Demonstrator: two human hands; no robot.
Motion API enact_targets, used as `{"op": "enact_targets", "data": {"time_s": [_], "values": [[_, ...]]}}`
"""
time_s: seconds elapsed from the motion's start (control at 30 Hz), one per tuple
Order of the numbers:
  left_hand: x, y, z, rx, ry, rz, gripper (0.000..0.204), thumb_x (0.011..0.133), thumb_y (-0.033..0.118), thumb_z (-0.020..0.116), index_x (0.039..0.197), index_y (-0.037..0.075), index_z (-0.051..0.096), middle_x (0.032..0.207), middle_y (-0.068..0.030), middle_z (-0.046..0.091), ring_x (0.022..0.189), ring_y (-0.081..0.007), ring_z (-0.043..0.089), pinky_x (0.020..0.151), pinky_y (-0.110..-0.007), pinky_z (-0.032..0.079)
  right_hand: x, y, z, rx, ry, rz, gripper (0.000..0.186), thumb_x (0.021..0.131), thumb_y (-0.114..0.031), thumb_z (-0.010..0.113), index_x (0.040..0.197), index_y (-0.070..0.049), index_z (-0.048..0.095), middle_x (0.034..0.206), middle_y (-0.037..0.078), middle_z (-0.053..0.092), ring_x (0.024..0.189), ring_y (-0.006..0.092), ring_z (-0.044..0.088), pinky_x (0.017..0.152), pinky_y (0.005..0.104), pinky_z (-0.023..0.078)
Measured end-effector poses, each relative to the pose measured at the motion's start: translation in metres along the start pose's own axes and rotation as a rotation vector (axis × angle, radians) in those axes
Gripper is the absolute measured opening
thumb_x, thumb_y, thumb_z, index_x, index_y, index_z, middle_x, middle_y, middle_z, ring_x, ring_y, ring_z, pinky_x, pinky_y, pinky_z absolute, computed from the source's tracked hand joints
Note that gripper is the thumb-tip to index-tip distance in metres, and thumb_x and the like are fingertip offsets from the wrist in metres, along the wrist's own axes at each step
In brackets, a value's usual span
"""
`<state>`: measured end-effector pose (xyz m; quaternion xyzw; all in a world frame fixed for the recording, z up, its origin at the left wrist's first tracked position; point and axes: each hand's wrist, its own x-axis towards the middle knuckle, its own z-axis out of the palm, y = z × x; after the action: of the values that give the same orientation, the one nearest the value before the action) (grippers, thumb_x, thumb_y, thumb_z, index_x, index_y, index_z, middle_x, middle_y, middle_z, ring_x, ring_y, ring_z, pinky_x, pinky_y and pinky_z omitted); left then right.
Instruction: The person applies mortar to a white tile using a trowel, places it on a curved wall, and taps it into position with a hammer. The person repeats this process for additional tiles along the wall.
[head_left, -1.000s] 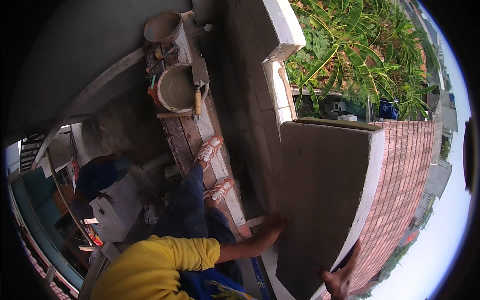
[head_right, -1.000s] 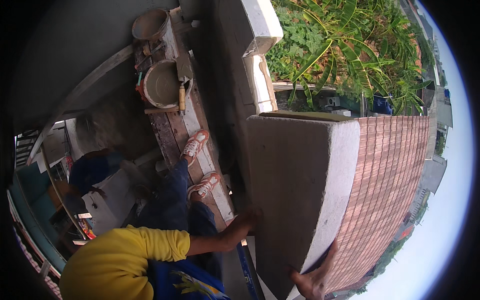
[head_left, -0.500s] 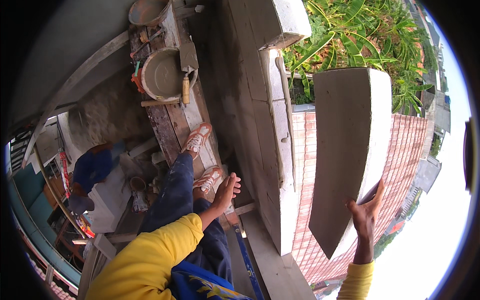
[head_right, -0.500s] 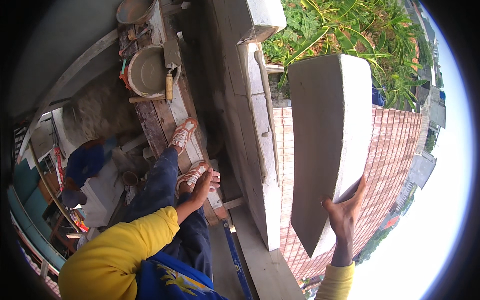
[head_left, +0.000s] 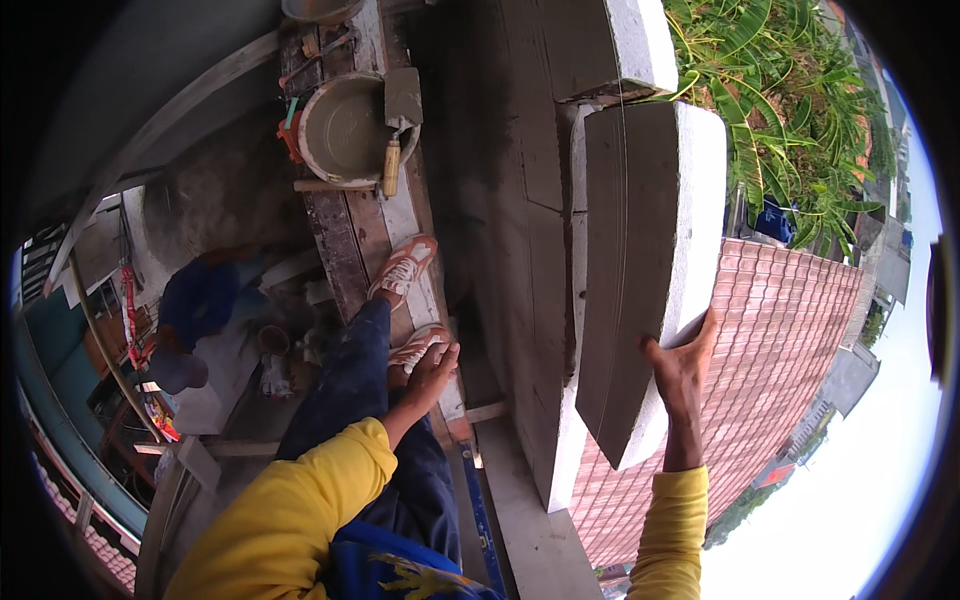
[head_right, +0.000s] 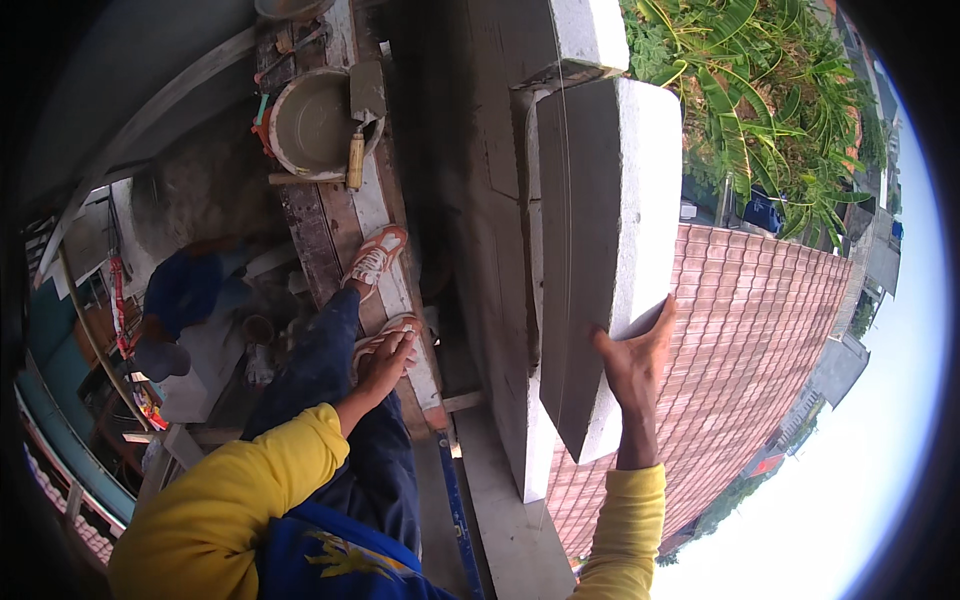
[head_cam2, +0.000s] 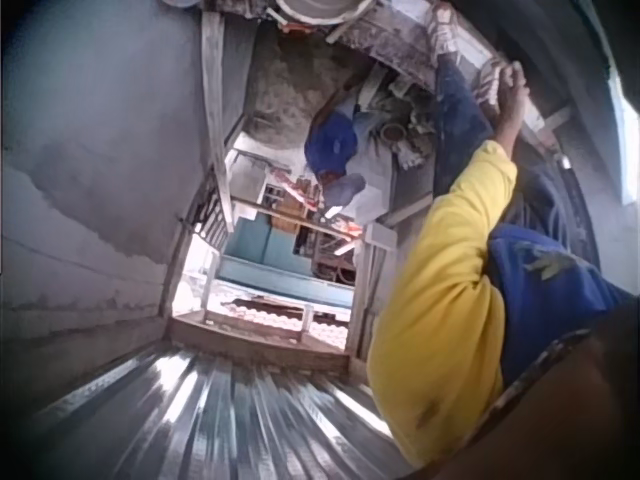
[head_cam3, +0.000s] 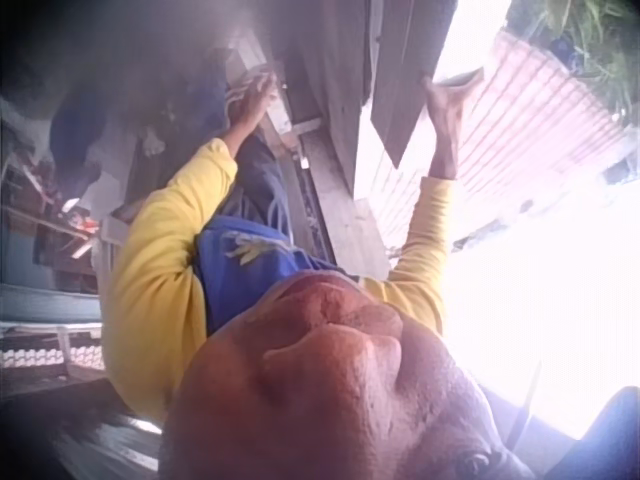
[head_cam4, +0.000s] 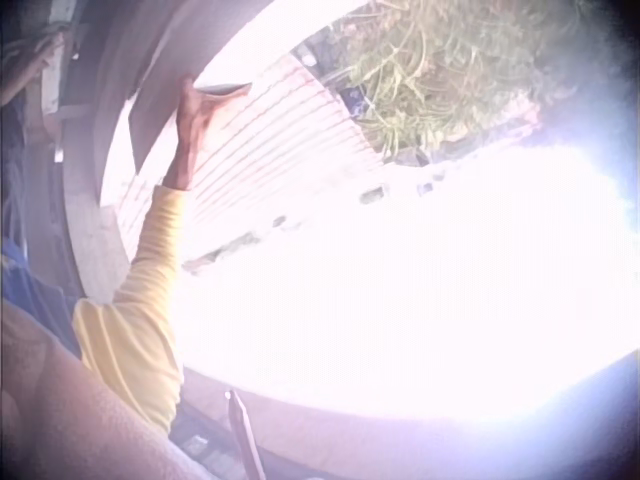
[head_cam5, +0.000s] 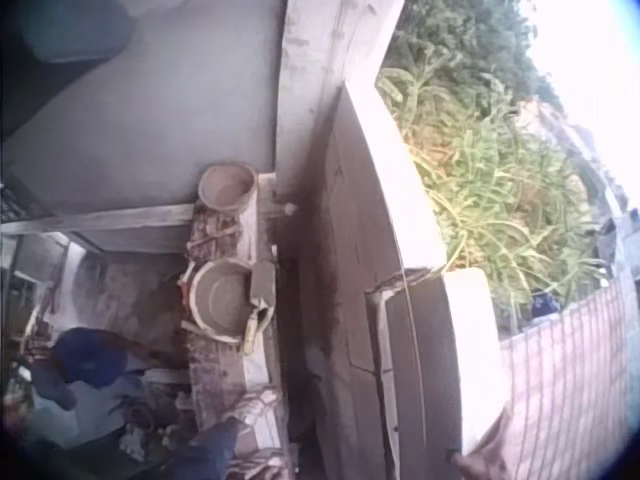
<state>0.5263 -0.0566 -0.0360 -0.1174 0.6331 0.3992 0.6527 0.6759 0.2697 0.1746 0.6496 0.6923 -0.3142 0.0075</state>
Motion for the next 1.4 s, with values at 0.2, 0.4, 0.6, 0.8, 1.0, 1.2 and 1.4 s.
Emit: {"op": "enact_targets", "data": {"time_s": [0.2, 0.4, 0.6, 0.8, 1.0, 1.2, 1.4], "values": [[0.0, 0.004, -0.003, -0.021, -0.004, -0.013, 0.057, 0.108, 0.059, 0.061, 0.122, 0.004, 0.061, 0.094, 0.0002, 0.06, 0.085, -0.0089, 0.059, 0.073, -0.028, 0.052, 0.013, 0.014, 0.025, -0.06, 0.018, -0.028, 0.129, 0.065, -0.032, 0.088, 0.163, 0.014, 0.018, 0.154, 0.034, 0.041, 0.146, 0.0463, 0.04, 0.123, 0.0516, 0.035], [0.004, 0.001, -0.01, -0.008, -0.039, -0.058, 0.066, 0.107, 0.061, 0.061, 0.134, 0.001, 0.058, 0.109, -0.0073, 0.065, 0.102, -0.0181, 0.067, 0.085, -0.033, 0.057, 0.02, 0.004, 0.038, -0.04, 0.0, -0.044, 0.126, 0.065, -0.03, 0.088, 0.162, 0.015, 0.019, 0.153, 0.034, 0.04, 0.144, 0.0457, 0.042, 0.121, 0.0528, 0.036], [0.001, 0.001, -0.011, -0.089, -0.053, -0.04, 0.071, 0.106, 0.062, 0.062, 0.14, 0.0, 0.056, 0.118, -0.0103, 0.066, 0.11, -0.0233, 0.068, 0.088, -0.036, 0.058, 0.024, 0.009, 0.045, -0.093, 0.012, -0.037, 0.125, 0.065, -0.028, 0.089, 0.161, 0.014, 0.021, 0.149, 0.033, 0.042, 0.142, 0.0452, 0.043, 0.119, 0.0535, 0.038], [-0.002, 0.001, -0.006, -0.062, -0.026, -0.051, 0.073, 0.105, 0.064, 0.062, 0.141, 0.0, 0.056, 0.117, -0.0112, 0.067, 0.107, -0.022, 0.068, 0.085, -0.035, 0.059, 0.026, 0.008, 0.048, -0.091, 0.011, -0.055, 0.124, 0.065, -0.027, 0.089, 0.16, 0.015, 0.022, 0.147, 0.032, 0.044, 0.14, 0.0457, 0.044, 0.119, 0.0536, 0.038], [0.009, -0.021, -0.005, -0.036, -0.006, -0.058, 0.075, 0.104, 0.066, 0.062, 0.142, 0.002, 0.056, 0.102, -0.0089, 0.068, 0.079, -0.0166, 0.069, 0.068, -0.029, 0.053, 0.028, 0.0, 0.05, -0.154, 0.015, -0.059, 0.122, 0.066, -0.025, 0.088, 0.16, 0.016, 0.022, 0.143, 0.033, 0.048, 0.133, 0.0456, 0.052, 0.112, 0.0498, 0.047], [0.013, -0.027, -0.005, 0.048, 0.01, -0.041, 0.057, 0.112, 0.054, 0.053, 0.156, 0.018, 0.053, 0.102, -0.0045, 0.073, 0.082, -0.0123, 0.073, 0.07, -0.026, 0.055, 0.03, 0.002, 0.049, -0.182, 0.004, -0.04, 0.122, 0.066, -0.028, 0.09, 0.159, 0.015, 0.024, 0.145, 0.033, 0.047, 0.135, 0.0455, 0.052, 0.113, 0.0509, 0.047], [0.014, -0.032, -0.004, 0.082, -0.002, -0.068, 0.058, 0.112, 0.055, 0.053, 0.152, 0.013, 0.055, 0.103, -0.0049, 0.073, 0.082, -0.0126, 0.073, 0.071, -0.026, 0.056, 0.031, -0.008, 0.049, -0.161, -0.038, -0.019, 0.121, 0.067, -0.028, 0.092, 0.158, 0.014, 0.026, 0.144, 0.033, 0.047, 0.136, 0.0461, 0.051, 0.115, 0.052, 0.045]]}}
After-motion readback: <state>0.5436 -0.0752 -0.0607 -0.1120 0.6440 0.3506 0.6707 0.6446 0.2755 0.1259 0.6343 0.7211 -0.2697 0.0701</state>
